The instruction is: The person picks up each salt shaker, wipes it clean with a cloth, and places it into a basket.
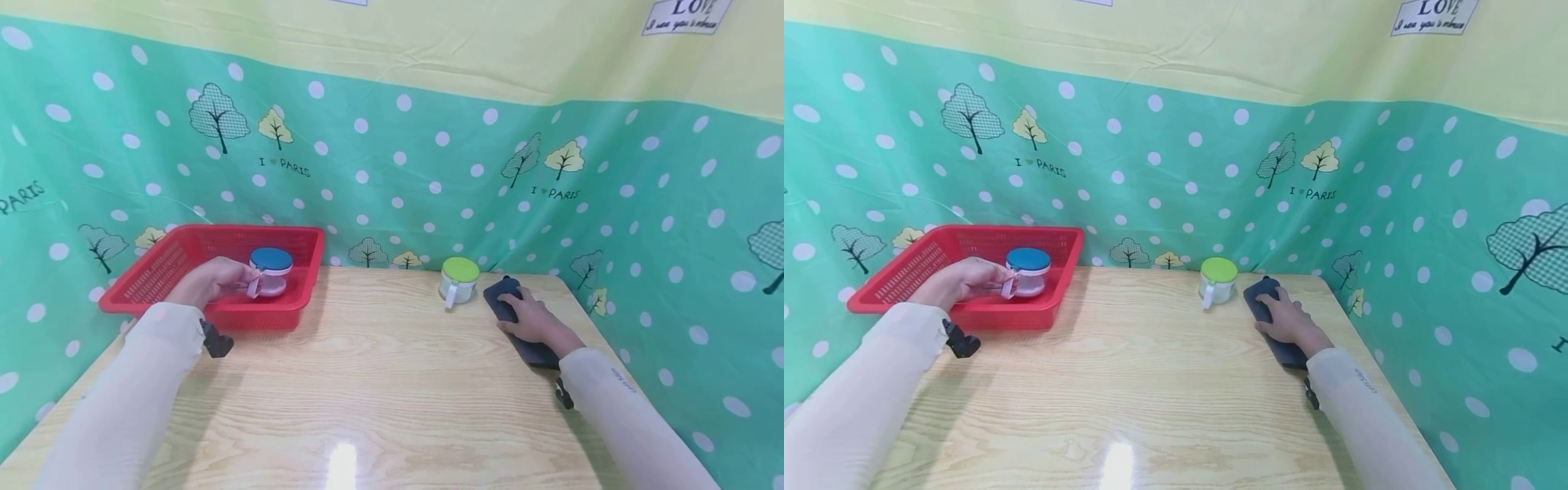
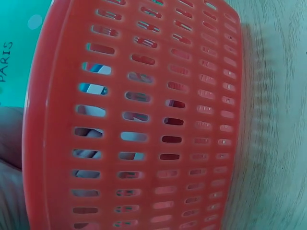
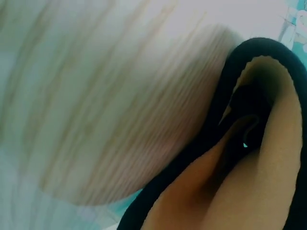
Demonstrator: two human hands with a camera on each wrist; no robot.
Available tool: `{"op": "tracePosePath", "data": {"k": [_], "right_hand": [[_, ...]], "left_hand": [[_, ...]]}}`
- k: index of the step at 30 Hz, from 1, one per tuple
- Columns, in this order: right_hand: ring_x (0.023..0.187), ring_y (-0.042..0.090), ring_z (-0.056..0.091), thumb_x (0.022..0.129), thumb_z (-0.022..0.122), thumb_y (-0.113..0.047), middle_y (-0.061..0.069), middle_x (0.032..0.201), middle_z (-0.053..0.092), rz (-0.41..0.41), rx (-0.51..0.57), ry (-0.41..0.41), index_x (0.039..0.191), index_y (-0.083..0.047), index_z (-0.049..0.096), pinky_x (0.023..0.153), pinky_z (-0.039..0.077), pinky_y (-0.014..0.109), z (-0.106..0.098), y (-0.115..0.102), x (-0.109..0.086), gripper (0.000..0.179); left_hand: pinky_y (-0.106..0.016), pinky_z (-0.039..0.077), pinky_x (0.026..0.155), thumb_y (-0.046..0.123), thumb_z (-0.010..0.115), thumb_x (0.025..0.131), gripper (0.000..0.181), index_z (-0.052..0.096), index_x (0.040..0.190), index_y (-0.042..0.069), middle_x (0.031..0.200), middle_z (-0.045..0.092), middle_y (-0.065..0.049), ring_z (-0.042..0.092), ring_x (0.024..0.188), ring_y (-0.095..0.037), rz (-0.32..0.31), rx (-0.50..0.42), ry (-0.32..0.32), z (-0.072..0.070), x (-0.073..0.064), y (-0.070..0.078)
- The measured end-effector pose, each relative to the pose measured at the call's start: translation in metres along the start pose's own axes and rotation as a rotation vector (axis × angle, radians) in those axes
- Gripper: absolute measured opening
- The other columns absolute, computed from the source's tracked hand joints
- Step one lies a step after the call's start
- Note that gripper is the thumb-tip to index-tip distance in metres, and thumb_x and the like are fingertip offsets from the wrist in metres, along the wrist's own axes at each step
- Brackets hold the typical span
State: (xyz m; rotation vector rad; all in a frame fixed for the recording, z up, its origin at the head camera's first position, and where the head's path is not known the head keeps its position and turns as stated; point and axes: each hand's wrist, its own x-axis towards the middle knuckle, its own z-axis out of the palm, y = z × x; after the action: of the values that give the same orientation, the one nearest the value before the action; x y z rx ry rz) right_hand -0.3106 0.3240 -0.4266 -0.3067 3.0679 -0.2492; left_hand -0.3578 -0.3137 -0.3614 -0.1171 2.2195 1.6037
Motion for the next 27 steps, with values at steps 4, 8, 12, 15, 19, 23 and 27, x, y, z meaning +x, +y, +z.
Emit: {"op": "tracePosePath", "data": {"k": [4,8,12,15,19,23,27], "right_hand": [[0.127,0.073,0.035,0.1,0.064,-0.027,0.043,0.153,0.02,0.006,-0.008,-0.007,0.151,-0.007,0.042,0.095,0.037,0.08,0.0013,0.0012,0.0,0.059],[0.126,0.072,0.035,0.102,0.061,-0.025,0.041,0.154,0.018,0.026,-0.023,-0.02,0.153,-0.009,0.041,0.092,0.04,0.079,0.002,0.0018,-0.0008,0.057],[0.125,0.072,0.037,0.102,0.061,-0.021,0.042,0.153,0.02,0.025,-0.035,-0.017,0.152,-0.008,0.041,0.09,0.043,0.077,0.0006,0.0018,-0.002,0.056],[0.123,0.07,0.04,0.1,0.063,-0.017,0.044,0.151,0.022,0.016,-0.041,-0.01,0.151,-0.007,0.043,0.089,0.045,0.075,-0.0006,0.002,-0.0026,0.055],[0.122,0.068,0.042,0.1,0.064,-0.013,0.044,0.149,0.025,0.01,-0.05,0.004,0.149,-0.007,0.045,0.089,0.046,0.074,-0.0005,0.002,-0.0027,0.054],[0.122,0.066,0.044,0.1,0.064,-0.014,0.043,0.149,0.027,0.015,-0.063,0.017,0.15,-0.007,0.045,0.089,0.047,0.073,0.0002,0.002,-0.0043,0.054],[0.123,0.066,0.044,0.1,0.064,-0.018,0.042,0.151,0.025,0.016,-0.068,0.025,0.15,-0.008,0.045,0.088,0.048,0.073,0.0004,0.002,-0.0085,0.055]], "left_hand": [[-0.04,0.057,0.093,0.012,0.059,0.103,0.026,0.064,0.12,-0.008,0.092,0.069,-0.005,0.064,0.09,-0.023,0.014,0.09,0.029,0.0024,-0.0004,0.0001],[-0.041,0.057,0.092,0.011,0.059,0.103,0.028,0.063,0.121,-0.01,0.093,0.068,-0.007,0.063,0.09,-0.025,0.02,0.124,0.027,0.0034,-0.0005,0.0],[-0.04,0.057,0.091,0.011,0.058,0.104,0.024,0.066,0.116,-0.008,0.09,0.069,-0.006,0.064,0.088,-0.024,0.019,0.122,0.006,0.0021,-0.0004,-0.0007],[-0.039,0.056,0.091,0.011,0.057,0.104,0.024,0.068,0.114,-0.008,0.088,0.07,-0.005,0.065,0.086,-0.022,0.015,0.128,-0.005,0.0014,-0.0006,-0.0008],[-0.039,0.056,0.09,0.013,0.06,0.103,0.024,0.068,0.112,-0.007,0.085,0.07,-0.005,0.066,0.086,-0.023,0.01,0.186,0.038,0.0012,-0.0016,-0.0005],[-0.038,0.055,0.085,0.015,0.064,0.1,0.023,0.069,0.107,-0.007,0.082,0.068,-0.006,0.063,0.087,-0.025,0.003,0.268,0.097,0.0014,-0.0026,-0.0006],[-0.034,0.054,0.081,0.014,0.064,0.101,0.023,0.071,0.103,-0.007,0.082,0.067,-0.007,0.06,0.086,-0.026,0.013,0.337,0.107,0.0012,-0.0032,-0.0011]]}}
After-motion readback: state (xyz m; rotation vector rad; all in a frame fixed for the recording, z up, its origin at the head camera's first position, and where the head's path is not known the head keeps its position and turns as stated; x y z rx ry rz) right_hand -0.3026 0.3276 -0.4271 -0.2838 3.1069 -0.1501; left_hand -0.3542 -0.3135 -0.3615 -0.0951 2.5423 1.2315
